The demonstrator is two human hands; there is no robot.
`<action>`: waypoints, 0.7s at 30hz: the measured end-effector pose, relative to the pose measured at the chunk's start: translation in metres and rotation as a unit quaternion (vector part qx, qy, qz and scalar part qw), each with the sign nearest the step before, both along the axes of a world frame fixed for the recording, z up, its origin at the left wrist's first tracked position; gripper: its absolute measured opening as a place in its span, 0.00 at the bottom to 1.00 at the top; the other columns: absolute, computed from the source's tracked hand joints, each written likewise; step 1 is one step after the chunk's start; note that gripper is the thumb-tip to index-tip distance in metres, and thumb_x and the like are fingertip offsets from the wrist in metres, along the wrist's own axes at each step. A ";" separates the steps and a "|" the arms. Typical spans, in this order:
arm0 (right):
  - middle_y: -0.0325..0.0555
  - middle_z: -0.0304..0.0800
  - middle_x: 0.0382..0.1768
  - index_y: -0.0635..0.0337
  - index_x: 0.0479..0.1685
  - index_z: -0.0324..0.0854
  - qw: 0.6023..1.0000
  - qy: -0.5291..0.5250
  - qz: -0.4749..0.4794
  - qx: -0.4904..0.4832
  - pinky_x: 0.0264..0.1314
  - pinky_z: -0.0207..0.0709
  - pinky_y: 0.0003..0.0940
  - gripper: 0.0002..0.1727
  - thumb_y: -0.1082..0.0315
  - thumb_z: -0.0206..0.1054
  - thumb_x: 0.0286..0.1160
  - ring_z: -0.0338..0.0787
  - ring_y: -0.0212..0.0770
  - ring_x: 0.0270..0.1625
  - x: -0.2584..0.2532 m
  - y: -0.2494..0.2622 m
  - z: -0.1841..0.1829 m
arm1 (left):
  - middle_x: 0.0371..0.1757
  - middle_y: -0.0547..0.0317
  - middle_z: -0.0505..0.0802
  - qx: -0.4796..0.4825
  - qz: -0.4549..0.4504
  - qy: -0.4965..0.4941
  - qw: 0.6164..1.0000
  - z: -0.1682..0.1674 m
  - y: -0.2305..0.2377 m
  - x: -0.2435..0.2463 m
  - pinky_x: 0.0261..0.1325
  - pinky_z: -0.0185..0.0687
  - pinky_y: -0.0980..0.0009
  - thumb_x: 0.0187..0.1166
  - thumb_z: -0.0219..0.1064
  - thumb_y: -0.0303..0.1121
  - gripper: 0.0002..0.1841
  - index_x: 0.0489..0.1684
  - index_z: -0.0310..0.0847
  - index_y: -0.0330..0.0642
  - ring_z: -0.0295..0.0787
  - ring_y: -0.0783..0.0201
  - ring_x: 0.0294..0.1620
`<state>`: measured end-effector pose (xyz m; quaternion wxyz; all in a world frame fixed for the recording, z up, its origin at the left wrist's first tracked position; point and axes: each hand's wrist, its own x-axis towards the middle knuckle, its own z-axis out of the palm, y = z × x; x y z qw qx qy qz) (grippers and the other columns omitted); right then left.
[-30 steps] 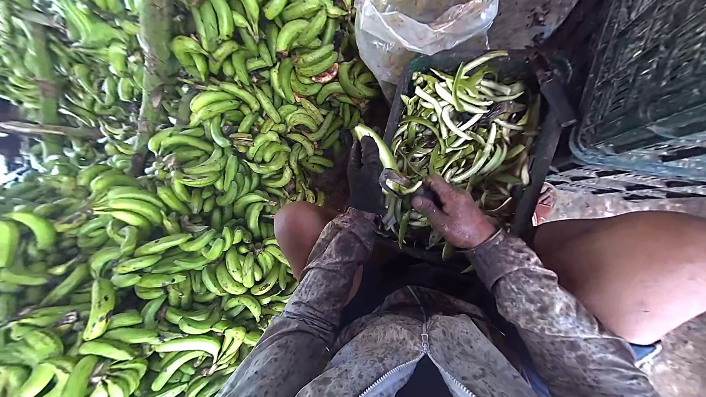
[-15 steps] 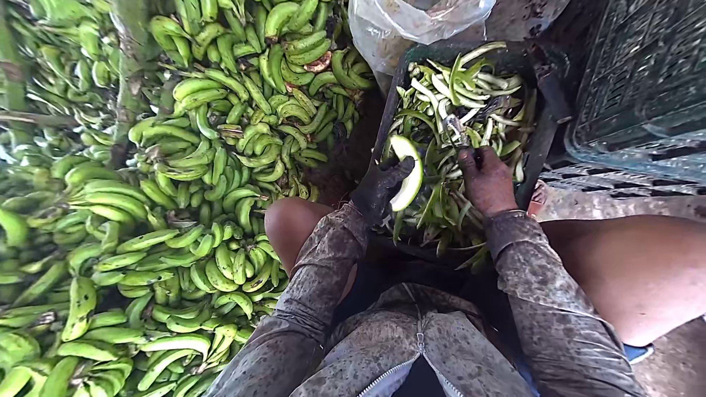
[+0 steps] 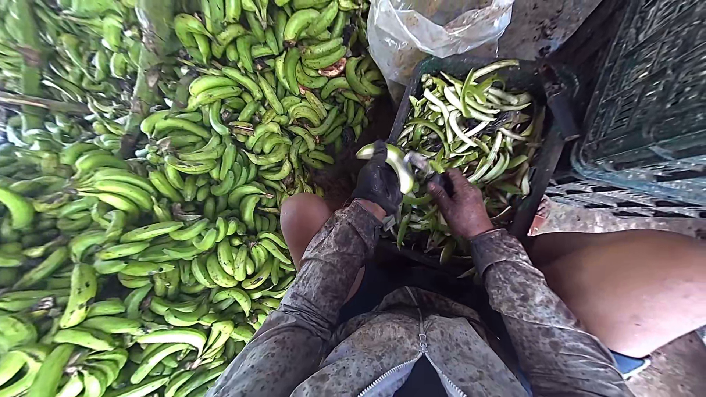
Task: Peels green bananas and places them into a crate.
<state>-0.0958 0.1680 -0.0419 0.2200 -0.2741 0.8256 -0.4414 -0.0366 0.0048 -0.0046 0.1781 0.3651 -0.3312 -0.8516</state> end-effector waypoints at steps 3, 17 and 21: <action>0.62 0.90 0.49 0.68 0.66 0.78 0.999 0.002 -0.051 -0.016 0.60 0.81 0.58 0.25 0.52 0.59 0.90 0.92 0.55 0.51 -0.014 0.002 0.001 | 0.51 0.57 0.90 -0.072 -0.110 0.006 0.991 0.000 0.020 0.009 0.54 0.89 0.64 0.94 0.47 0.40 0.18 0.73 0.73 0.45 0.89 0.65 0.48; 0.55 0.91 0.46 0.64 0.64 0.79 0.998 -0.002 -0.025 -0.054 0.57 0.84 0.47 0.22 0.53 0.60 0.89 0.91 0.45 0.47 -0.008 0.007 -0.003 | 0.73 0.50 0.81 -0.142 -0.138 -0.013 0.980 -0.016 0.010 -0.002 0.74 0.78 0.61 0.94 0.50 0.40 0.23 0.84 0.63 0.43 0.80 0.62 0.71; 0.60 0.91 0.47 0.66 0.65 0.78 0.999 0.014 -0.033 -0.037 0.58 0.84 0.54 0.24 0.53 0.63 0.88 0.92 0.52 0.48 -0.004 0.011 -0.001 | 0.75 0.50 0.80 -0.226 -0.149 -0.045 0.962 -0.020 0.011 -0.004 0.75 0.77 0.64 0.95 0.48 0.44 0.25 0.86 0.60 0.42 0.79 0.65 0.72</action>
